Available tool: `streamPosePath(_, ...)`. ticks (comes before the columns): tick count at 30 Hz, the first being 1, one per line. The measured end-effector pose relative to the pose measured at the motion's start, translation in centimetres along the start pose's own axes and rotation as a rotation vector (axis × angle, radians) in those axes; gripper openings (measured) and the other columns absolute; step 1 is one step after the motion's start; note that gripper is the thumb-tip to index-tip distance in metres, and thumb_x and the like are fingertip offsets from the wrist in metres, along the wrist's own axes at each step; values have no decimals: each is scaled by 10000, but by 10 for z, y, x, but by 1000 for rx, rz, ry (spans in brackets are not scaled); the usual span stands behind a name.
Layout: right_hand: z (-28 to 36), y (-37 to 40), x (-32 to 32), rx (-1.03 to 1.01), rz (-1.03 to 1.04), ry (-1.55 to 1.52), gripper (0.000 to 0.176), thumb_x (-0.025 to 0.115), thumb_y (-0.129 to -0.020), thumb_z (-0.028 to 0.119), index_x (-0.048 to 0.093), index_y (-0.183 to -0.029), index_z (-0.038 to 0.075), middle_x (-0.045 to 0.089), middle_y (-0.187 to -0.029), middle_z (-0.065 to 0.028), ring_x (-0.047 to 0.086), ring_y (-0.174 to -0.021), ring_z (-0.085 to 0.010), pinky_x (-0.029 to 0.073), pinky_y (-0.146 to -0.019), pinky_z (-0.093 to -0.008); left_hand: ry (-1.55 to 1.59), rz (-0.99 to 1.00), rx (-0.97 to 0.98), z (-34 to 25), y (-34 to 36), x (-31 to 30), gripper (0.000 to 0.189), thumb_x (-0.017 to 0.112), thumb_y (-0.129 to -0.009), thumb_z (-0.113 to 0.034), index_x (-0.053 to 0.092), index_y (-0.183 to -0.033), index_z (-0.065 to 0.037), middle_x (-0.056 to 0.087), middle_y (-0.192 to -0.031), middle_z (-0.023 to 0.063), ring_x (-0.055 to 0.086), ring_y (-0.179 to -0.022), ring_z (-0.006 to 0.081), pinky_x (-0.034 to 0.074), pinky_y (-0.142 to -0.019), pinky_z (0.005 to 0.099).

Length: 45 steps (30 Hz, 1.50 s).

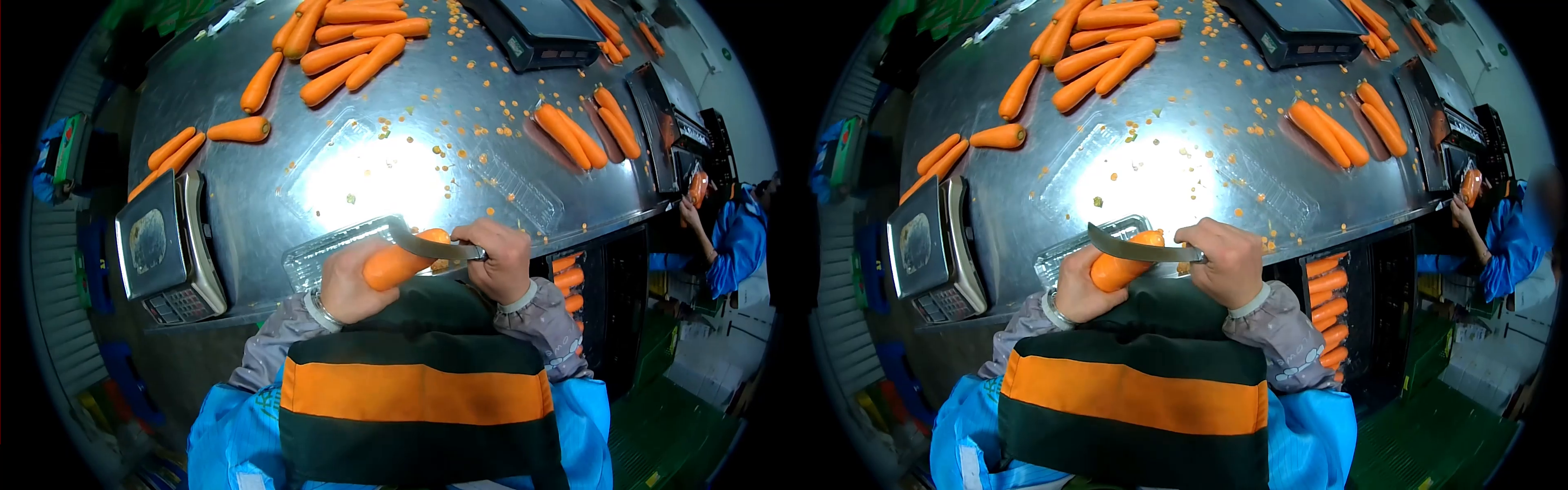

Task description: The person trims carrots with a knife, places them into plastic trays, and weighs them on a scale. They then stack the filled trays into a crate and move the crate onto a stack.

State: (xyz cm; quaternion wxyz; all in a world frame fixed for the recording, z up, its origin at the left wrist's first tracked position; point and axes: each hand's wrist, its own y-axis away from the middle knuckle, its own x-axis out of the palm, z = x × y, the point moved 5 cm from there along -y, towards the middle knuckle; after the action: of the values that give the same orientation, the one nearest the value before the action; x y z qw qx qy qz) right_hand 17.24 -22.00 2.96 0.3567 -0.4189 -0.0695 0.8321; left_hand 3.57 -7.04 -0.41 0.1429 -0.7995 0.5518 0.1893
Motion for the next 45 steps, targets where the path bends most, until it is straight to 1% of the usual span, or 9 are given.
streamPosePath(7,-50,27,5,186,142,262,244,571,-687,-34,682,-879,67,638,-713,-62,627,-614,-240,478,-543,-309,13,66,-31,9,3,-2,421,717,-627,-60,610,-1033,-30,646,-866,109,634,-780,245,502,-728,314)
streamPosePath(11,-76,46,16,477,57,-326,362,593,-753,24,622,-1113,-5,672,-835,-106,590,-672,-99,457,-618,-246,277,137,-180,24,-7,-2,515,734,-700,-115,539,-1167,-17,621,-1035,95,602,-948,190,473,-845,314)
streamPosePath(15,-38,33,27,665,192,-971,583,642,-789,58,423,-1326,-2,628,-1129,-85,567,-774,-67,465,-721,-227,1183,258,-351,4,-40,28,660,696,-820,-217,345,-1355,-59,437,-1309,117,432,-1216,211,357,-1026,370)
streamPosePath(18,-43,36,26,753,87,-1042,630,737,-714,57,465,-1281,26,611,-982,-61,481,-616,-31,379,-549,-166,1321,379,-368,-15,-58,70,752,654,-873,-243,184,-1431,-61,333,-1372,124,373,-1267,250,312,-1063,397)
streamPosePath(22,-80,48,-15,836,-45,-1029,553,714,-715,24,505,-1226,56,583,-816,-10,413,-460,-32,310,-407,-173,640,426,-368,-3,-62,81,850,698,-840,-237,142,-1469,-101,352,-1381,156,361,-1280,264,317,-1067,392)
streamPosePath(26,-157,64,-65,984,-255,-639,446,694,-741,4,556,-1162,58,596,-757,-17,382,-413,-35,286,-371,-181,894,448,-615,31,-57,67,515,645,-867,-129,409,-1320,-68,558,-1220,111,576,-1057,192,468,-902,298)
streamPosePath(31,-225,83,-69,885,-200,-173,497,806,-642,47,607,-1097,25,643,-982,-93,606,-939,-211,455,-875,-315,860,343,-666,57,-50,57,277,610,-890,-115,538,-1151,-55,650,-1047,75,623,-917,139,506,-784,271)
streamPosePath(40,-304,115,-127,808,-82,-7,530,791,-655,105,600,-1127,-41,653,-1038,-118,610,-954,-201,466,-882,-305,228,1,-401,127,-73,-39,206,668,-828,-123,618,-1011,-42,646,-930,41,606,-827,115,490,-737,253)
streamPosePath(45,-244,92,-139,728,-295,253,400,730,-759,57,573,-1115,-37,599,-1073,-107,563,-983,-183,448,-864,-307,-534,-405,-261,169,-111,-142,374,653,-677,-65,588,-1043,-32,614,-998,156,581,-960,310,461,-867,350)
